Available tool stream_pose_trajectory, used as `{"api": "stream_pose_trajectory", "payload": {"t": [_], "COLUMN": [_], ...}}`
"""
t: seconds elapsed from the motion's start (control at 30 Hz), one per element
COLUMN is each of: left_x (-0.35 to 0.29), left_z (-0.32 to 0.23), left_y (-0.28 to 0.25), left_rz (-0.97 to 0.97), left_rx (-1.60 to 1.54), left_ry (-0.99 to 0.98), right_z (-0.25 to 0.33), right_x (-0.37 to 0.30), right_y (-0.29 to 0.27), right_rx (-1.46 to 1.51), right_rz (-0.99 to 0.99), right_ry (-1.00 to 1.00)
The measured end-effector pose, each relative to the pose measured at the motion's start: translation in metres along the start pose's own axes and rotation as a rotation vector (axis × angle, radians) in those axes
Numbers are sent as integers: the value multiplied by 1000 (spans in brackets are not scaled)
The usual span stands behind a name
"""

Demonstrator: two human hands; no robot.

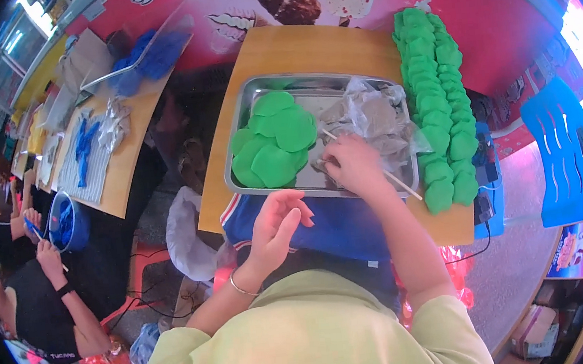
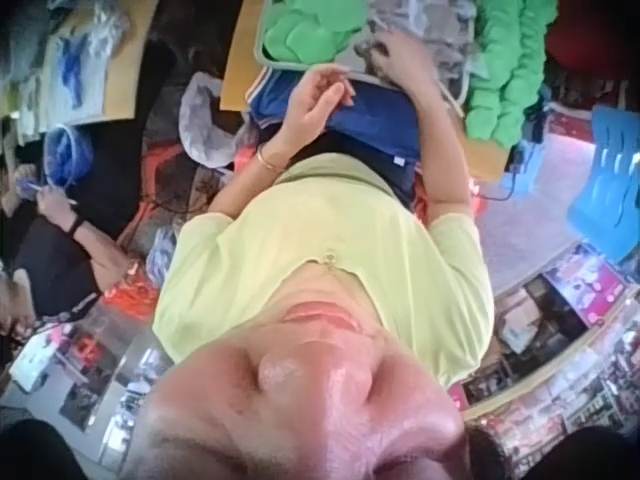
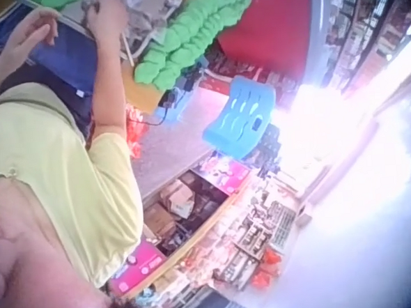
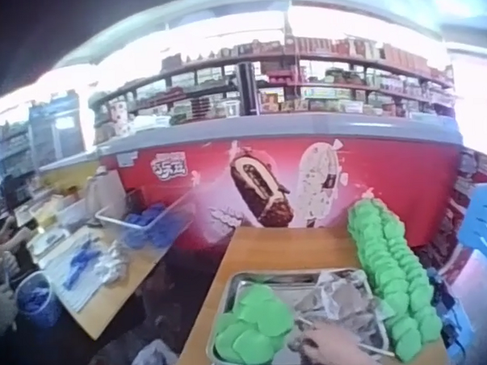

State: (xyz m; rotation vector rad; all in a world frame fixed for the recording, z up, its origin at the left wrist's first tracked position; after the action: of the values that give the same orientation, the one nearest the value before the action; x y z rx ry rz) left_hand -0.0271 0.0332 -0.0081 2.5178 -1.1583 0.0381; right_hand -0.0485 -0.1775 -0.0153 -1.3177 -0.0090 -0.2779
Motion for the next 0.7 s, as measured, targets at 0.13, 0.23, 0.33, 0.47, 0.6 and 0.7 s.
{"api": "stream_pose_trajectory", "payload": {"t": [0.13,0.23,0.33,0.47,0.6,0.7], "left_x": [1,6,12,2,-4,-8], "left_z": [2,-9,-20,-7,-3,0], "left_y": [-18,-22,-14,-18,-13,-7], "left_rz": [-72,-143,11,-137,-321,-345], "left_rx": [-30,-31,125,27,-220,-448], "left_ry": [-27,-55,72,-9,-36,-122], "right_z": [13,24,50,72,81,84], "right_x": [-6,-18,-39,-53,-63,-81], "right_y": [-19,-23,-21,-19,-6,18], "right_rx": [907,1253,1542,1795,1929,2036], "right_rz": [159,135,287,327,341,406], "right_ry": [255,123,195,372,445,489]}}
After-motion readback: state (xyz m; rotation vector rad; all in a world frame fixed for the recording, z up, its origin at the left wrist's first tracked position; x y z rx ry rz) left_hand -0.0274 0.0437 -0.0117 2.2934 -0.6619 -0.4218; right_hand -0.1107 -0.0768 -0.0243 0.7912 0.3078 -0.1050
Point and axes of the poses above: each hand's wrist, its own x-axis towards the middle knuckle, its own y-axis out of the palm, z = x × y, the point moved 1 cm from there along x, towards the middle knuckle, and after that the axes turned 4 degrees about -x, right-handed, at the moved point
